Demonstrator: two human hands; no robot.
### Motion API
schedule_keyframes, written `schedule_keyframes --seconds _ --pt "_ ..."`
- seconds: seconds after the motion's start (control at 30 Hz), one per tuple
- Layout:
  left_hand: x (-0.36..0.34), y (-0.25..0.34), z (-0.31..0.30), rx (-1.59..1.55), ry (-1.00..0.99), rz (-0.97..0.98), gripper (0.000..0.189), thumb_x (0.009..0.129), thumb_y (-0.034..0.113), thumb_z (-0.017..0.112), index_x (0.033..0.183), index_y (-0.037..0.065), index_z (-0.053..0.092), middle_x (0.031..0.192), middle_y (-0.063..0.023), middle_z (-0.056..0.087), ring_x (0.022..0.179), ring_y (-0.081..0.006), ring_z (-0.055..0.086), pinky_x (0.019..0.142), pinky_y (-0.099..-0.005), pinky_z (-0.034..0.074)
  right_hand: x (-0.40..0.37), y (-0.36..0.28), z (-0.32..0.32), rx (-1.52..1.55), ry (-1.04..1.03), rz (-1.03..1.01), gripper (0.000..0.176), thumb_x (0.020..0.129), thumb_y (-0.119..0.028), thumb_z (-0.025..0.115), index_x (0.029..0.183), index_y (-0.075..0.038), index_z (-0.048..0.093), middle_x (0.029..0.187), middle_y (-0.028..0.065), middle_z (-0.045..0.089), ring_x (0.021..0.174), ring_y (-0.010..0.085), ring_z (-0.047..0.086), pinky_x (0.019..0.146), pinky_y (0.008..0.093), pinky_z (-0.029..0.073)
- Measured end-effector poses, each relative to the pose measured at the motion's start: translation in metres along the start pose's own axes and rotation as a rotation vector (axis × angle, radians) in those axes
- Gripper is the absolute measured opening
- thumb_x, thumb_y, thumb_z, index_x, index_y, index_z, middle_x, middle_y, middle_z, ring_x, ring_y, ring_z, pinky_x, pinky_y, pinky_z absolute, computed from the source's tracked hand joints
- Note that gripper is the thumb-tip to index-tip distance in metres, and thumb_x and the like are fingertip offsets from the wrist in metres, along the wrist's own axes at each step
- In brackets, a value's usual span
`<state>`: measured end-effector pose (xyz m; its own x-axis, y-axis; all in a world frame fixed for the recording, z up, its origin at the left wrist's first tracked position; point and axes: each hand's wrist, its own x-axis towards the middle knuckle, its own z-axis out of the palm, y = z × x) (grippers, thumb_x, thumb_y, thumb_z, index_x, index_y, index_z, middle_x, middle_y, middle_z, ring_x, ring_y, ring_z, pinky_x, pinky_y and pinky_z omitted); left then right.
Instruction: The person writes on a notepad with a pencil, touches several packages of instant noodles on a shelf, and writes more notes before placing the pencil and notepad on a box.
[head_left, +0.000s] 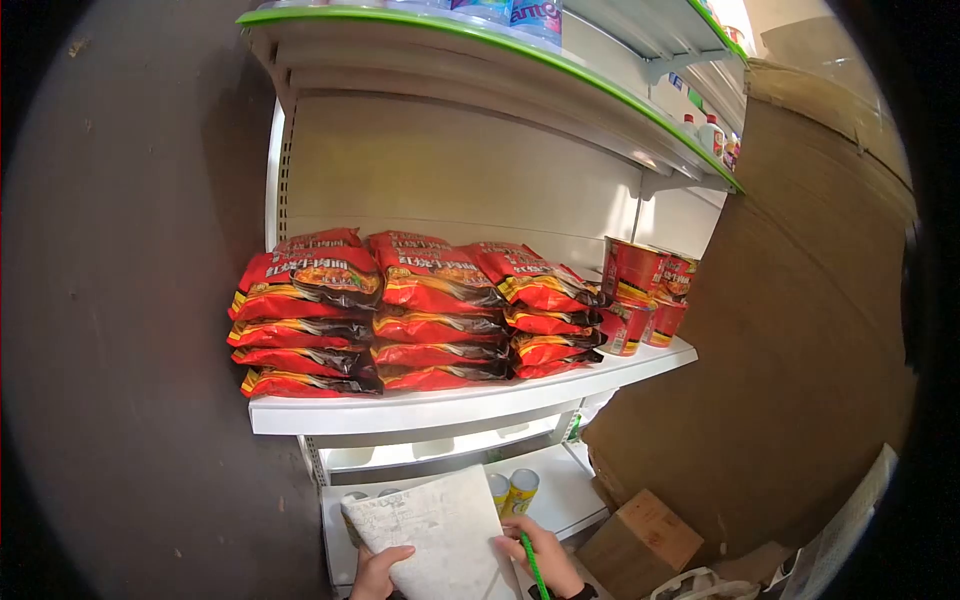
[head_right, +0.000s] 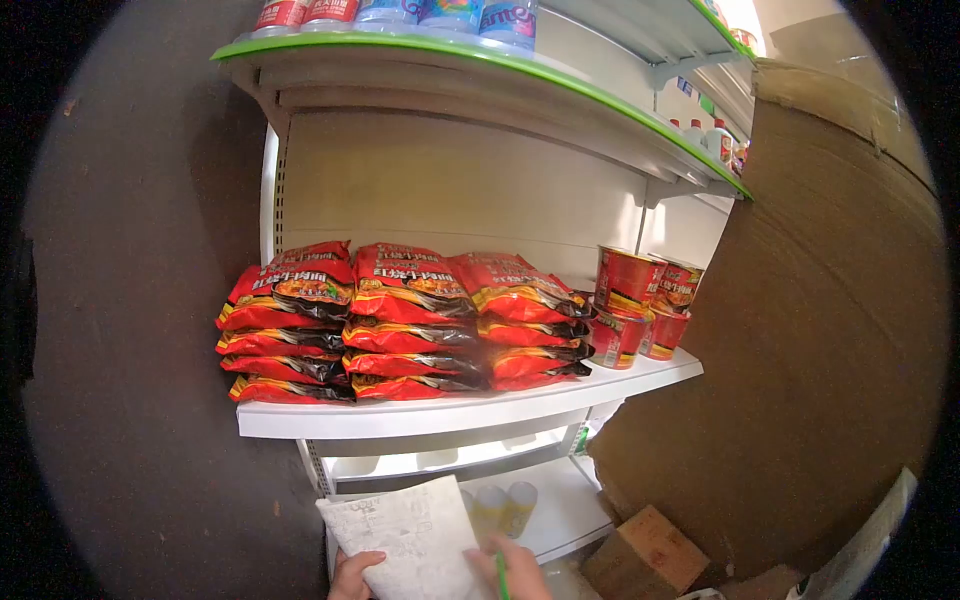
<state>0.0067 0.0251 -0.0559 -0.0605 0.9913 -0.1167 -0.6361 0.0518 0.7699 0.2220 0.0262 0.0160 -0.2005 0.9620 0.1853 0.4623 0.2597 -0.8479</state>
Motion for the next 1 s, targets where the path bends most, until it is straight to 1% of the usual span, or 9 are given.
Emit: schedule_keyframes --seconds 0.07,0.13,0.27,0.4,0.6,0.7,0.77,0.87,1.0 --pt "0.004 -0.004 -0.012 -0.032 0.005 0.03 0.031 0.07 0.005 0.059 0.099 -0.006 0.055 0.096 -0.0119 0.059 0.089 -0.0227 0.055 0.08 -0.0329 0.043 0.006 0.008 0.004 0.219 0.23 -0.125 0.011 0.082 -0.006 0.052 0.09 0.002 0.049 0.089 0.0136 0.061 0.072 0.0118 0.054 0.065 0.0236 0.043" --pt "0.015 -0.013 -0.036 -0.007 -0.043 0.04 0.037 0.071 0.006 0.055 0.106 -0.006 0.051 0.101 -0.0134 0.057 0.093 -0.0254 0.054 0.084 -0.0348 0.042 0.009 0.025 -0.006 0.192 0.232 -0.061 0.016 0.085 -0.009 0.05 0.095 0.003 0.052 0.096 0.0157 0.062 0.079 0.0134 0.057 0.07 0.0243 0.044" --pt "0.01 0.007 -0.026 -0.156 -0.194 0.146 0.056 0.069 0.005 0.053 0.122 -0.002 0.038 0.114 -0.0148 0.051 0.104 -0.0265 0.05 0.091 -0.037 0.038 0.01 0.035 -0.022 0.289 0.391 0.007 0.015 0.085 -0.01 0.049 0.088 0.002 0.056 0.08 0.013 0.064 0.077 0.0143 0.058 0.07 0.0247 0.044" --pt "0.018 -0.001 -0.041 -0.231 -0.094 0.004 0.047 0.07 0.007 0.05 0.115 -0.006 0.043 0.108 -0.0155 0.053 0.101 -0.0295 0.051 0.09 -0.0374 0.039 0.02 0.011 -0.053 0.018 0.559 -0.102 0.011 0.08 -0.009 0.055 0.084 0.001 0.058 0.08 0.0105 0.064 0.076 0.0131 0.057 0.07 0.0255 0.043" --pt "0.02 -0.003 -0.041 -0.243 -0.095 -0.081 0.048 0.07 0.01 0.052 0.115 -0.005 0.043 0.109 -0.0155 0.053 0.102 -0.0299 0.05 0.091 -0.0375 0.038 0.1 -0.051 -0.114 -0.696 0.777 -0.639 0.026 0.071 -0.009 0.063 0.096 -0.004 0.057 0.09 0.0132 0.06 0.078 0.0282 0.055 0.068 0.034 0.043" --pt "0.025 -0.011 -0.049 -0.243 -0.09 -0.112 0.047 0.07 0.012 0.053 0.114 -0.005 0.044 0.107 -0.0153 0.054 0.1 -0.0295 0.051 0.089 -0.0374 0.039 0.152 -0.069 -0.139 -0.788 0.696 -0.769 0.031 0.069 -0.008 0.062 0.099 -0.006 0.055 0.095 0.0127 0.058 0.085 0.0287 0.054 0.071 0.0361 0.043" --pt "0.026 -0.01 -0.048 -0.236 -0.077 -0.125 0.047 0.07 0.012 0.053 0.113 -0.005 0.045 0.106 -0.0151 0.055 0.099 -0.0293 0.051 0.088 -0.0373 0.039 0.174 -0.078 -0.147 -1.061 0.62 -0.907 0.033 0.068 -0.007 0.061 0.1 -0.006 0.053 0.096 0.0124 0.057 0.087 0.0291 0.053 0.072 0.0372 0.042" --pt "0.021 -0.004 -0.04 -0.161 0.003 -0.091 0.046 0.07 0.013 0.053 0.113 -0.004 0.045 0.104 -0.0148 0.055 0.097 -0.0289 0.052 0.087 -0.037 0.04 0.186 -0.089 -0.15 -0.986 0.651 -0.89 0.036 0.066 -0.007 0.06 0.101 -0.006 0.052 0.093 0.0105 0.057 0.087 0.0257 0.054 0.069 0.0355 0.042" --pt "0.02 -0.003 -0.038 -0.219 -0.022 -0.101 0.047 0.07 0.013 0.053 0.113 -0.004 0.045 0.103 -0.0149 0.055 0.096 -0.0291 0.052 0.086 -0.0371 0.041 0.191 -0.099 -0.156 -1.099 0.631 -0.926 0.039 0.065 -0.015 0.064 0.101 -0.006 0.052 0.105 0.0137 0.055 0.097 0.0268 0.052 0.073 0.0359 0.042"
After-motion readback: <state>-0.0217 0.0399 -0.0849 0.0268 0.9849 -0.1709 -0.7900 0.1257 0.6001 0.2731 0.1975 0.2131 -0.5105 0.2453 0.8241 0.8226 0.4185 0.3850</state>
